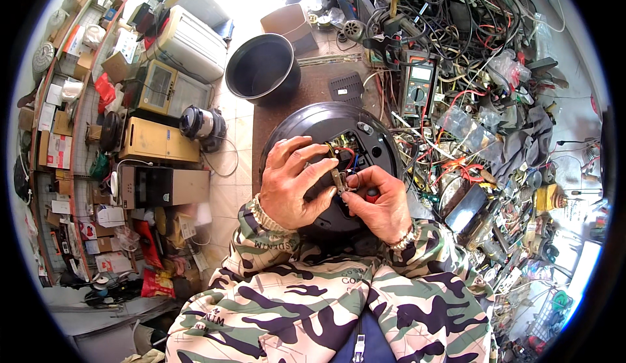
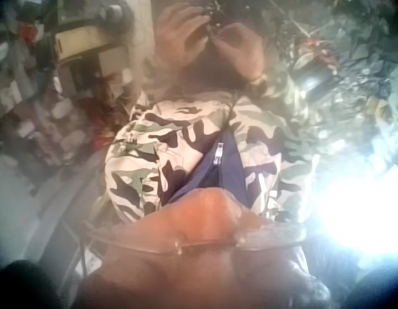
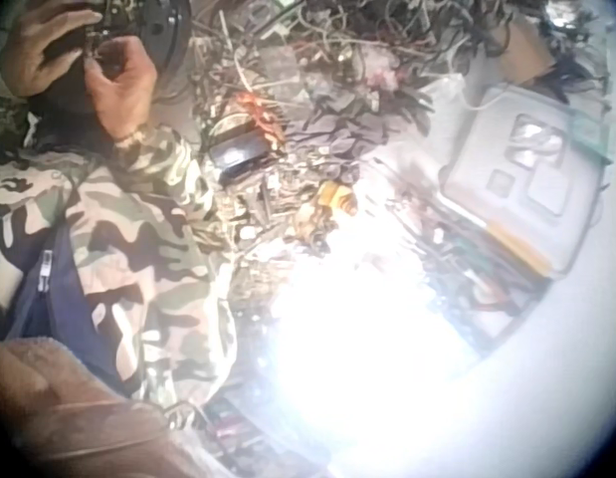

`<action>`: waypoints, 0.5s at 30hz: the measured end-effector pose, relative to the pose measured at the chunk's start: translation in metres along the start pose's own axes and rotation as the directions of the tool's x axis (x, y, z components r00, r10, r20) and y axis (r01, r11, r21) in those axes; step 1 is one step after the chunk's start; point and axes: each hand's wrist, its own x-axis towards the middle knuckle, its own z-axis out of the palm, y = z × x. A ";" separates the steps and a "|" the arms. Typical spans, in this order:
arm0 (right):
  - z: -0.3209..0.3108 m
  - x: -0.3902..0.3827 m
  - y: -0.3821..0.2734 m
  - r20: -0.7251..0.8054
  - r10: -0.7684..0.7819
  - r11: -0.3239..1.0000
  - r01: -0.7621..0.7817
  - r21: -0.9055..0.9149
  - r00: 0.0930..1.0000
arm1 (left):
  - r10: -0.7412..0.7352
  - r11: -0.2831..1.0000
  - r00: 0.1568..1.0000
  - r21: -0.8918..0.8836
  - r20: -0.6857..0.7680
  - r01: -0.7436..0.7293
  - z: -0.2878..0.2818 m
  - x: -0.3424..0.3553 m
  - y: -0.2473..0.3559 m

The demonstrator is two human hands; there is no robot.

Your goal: The person disassembles a rice cooker by removing the lid and inner pot, then flips the unit to access the bottom. Using a screwdriver, they remove the base cover and proceed to unscrew and detach a small internal component from the wiring harness.

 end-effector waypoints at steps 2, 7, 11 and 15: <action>0.000 0.000 0.001 -0.014 -0.030 0.998 0.029 -0.049 0.999 | 0.008 1.000 1.000 -0.003 0.010 -0.008 -0.001 0.000 0.001; 0.002 0.000 0.007 -0.074 -0.098 0.989 0.089 -0.121 0.992 | -0.002 0.999 0.999 -0.043 0.050 0.004 -0.003 0.000 0.007; 0.002 0.001 0.012 -0.072 -0.117 0.988 0.109 -0.110 0.991 | 0.042 0.998 0.998 -0.040 0.044 -0.041 0.000 -0.005 0.001; 0.003 0.000 0.012 -0.076 -0.141 0.983 0.130 -0.130 0.987 | 0.023 0.998 1.000 -0.054 0.009 -0.022 0.000 -0.004 0.006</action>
